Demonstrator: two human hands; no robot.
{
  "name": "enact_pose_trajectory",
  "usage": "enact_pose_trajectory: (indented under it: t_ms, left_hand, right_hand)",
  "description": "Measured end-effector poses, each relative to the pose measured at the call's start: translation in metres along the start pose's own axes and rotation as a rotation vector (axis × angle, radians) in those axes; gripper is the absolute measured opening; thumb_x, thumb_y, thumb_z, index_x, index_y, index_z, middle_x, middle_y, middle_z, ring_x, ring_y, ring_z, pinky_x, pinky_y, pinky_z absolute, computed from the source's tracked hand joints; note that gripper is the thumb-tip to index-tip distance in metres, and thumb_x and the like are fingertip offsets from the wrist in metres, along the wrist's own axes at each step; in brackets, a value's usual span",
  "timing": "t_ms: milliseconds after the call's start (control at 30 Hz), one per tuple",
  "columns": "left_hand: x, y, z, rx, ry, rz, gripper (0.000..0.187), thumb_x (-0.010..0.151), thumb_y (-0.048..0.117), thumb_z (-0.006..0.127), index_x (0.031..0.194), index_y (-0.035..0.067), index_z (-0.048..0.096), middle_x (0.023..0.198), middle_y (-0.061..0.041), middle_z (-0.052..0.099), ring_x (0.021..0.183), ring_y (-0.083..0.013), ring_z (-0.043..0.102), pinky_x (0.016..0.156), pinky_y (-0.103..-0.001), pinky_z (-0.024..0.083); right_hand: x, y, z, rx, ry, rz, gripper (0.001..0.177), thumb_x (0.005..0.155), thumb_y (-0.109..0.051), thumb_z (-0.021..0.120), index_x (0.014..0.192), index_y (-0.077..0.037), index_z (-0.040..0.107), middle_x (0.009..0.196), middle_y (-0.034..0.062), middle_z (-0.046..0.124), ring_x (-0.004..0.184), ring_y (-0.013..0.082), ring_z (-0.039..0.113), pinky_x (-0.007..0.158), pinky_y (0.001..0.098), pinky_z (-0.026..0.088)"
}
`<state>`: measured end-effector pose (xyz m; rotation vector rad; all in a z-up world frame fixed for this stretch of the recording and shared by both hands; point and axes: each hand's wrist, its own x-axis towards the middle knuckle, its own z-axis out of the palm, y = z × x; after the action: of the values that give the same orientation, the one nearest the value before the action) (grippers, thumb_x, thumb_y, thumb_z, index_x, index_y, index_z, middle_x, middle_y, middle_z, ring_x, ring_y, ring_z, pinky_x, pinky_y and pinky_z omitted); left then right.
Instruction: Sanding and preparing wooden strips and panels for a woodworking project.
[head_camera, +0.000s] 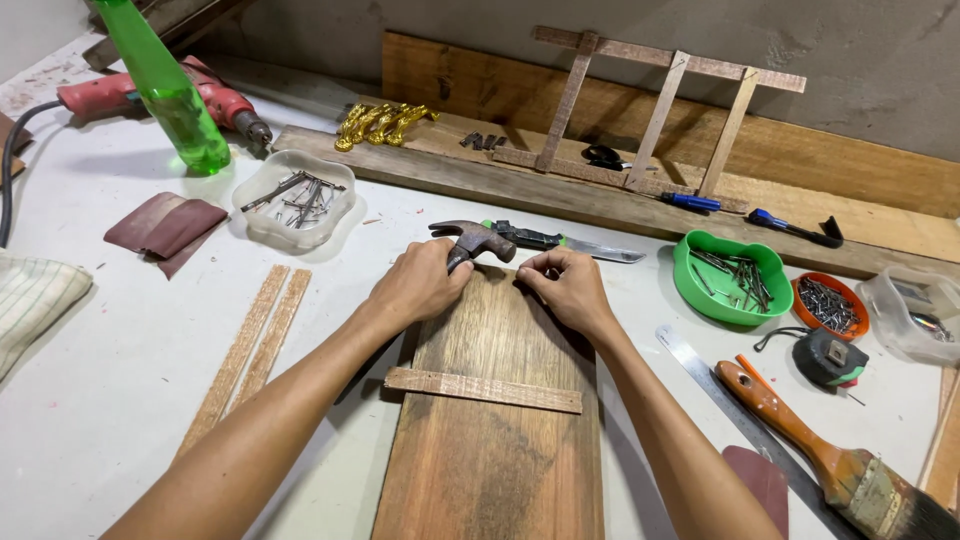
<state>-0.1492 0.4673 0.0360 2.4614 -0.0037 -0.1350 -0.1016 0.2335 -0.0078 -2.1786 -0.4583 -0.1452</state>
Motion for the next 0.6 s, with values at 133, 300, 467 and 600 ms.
enact_pose_trajectory:
  t_ms: [133, 300, 467, 600]
  left_hand:
    - [0.000, 0.000, 0.000, 0.014, 0.019, 0.007, 0.035, 0.096, 0.032, 0.060, 0.103, 0.000, 0.071, 0.074, -0.016, 0.073, 0.063, -0.0268, 0.072, 0.059, -0.044, 0.059]
    - [-0.003, 0.001, -0.002, -0.006, 0.035, 0.008, 0.035, 0.095, 0.032, 0.061, 0.103, 0.000, 0.071, 0.074, -0.017, 0.073, 0.065, -0.0281, 0.073, 0.061, -0.045, 0.059]
    - [0.002, -0.008, 0.000, -0.036, 0.073, 0.072, 0.034, 0.093, 0.032, 0.063, 0.100, 0.001, 0.073, 0.072, -0.017, 0.072, 0.064, -0.0274, 0.070, 0.063, -0.045, 0.057]
    - [-0.007, -0.004, -0.008, -0.050, 0.060, 0.103, 0.027, 0.090, 0.027, 0.063, 0.104, 0.005, 0.072, 0.068, -0.015, 0.072, 0.058, -0.0224, 0.067, 0.058, -0.041, 0.054]
  right_hand:
    - [-0.001, 0.001, 0.000, -0.034, -0.012, -0.022, 0.014, 0.084, -0.016, 0.080, 0.091, -0.004, 0.082, 0.084, 0.0063, 0.075, 0.076, 0.0143, 0.066, 0.071, 0.0296, 0.052]
    - [-0.009, -0.006, 0.004, -0.085, 0.034, -0.098, 0.012, 0.084, -0.016, 0.080, 0.089, -0.006, 0.081, 0.083, 0.0064, 0.073, 0.075, 0.0161, 0.067, 0.068, 0.0319, 0.053]
    - [-0.010, -0.016, 0.006, -0.229, 0.005, -0.143, 0.013, 0.082, -0.020, 0.083, 0.088, -0.008, 0.082, 0.078, 0.0070, 0.070, 0.070, 0.0193, 0.065, 0.065, 0.0361, 0.052]
    - [-0.010, -0.012, 0.006, -0.158, 0.008, -0.116, 0.011, 0.082, -0.018, 0.083, 0.087, -0.008, 0.083, 0.082, 0.0080, 0.069, 0.076, 0.0192, 0.065, 0.069, 0.0366, 0.053]
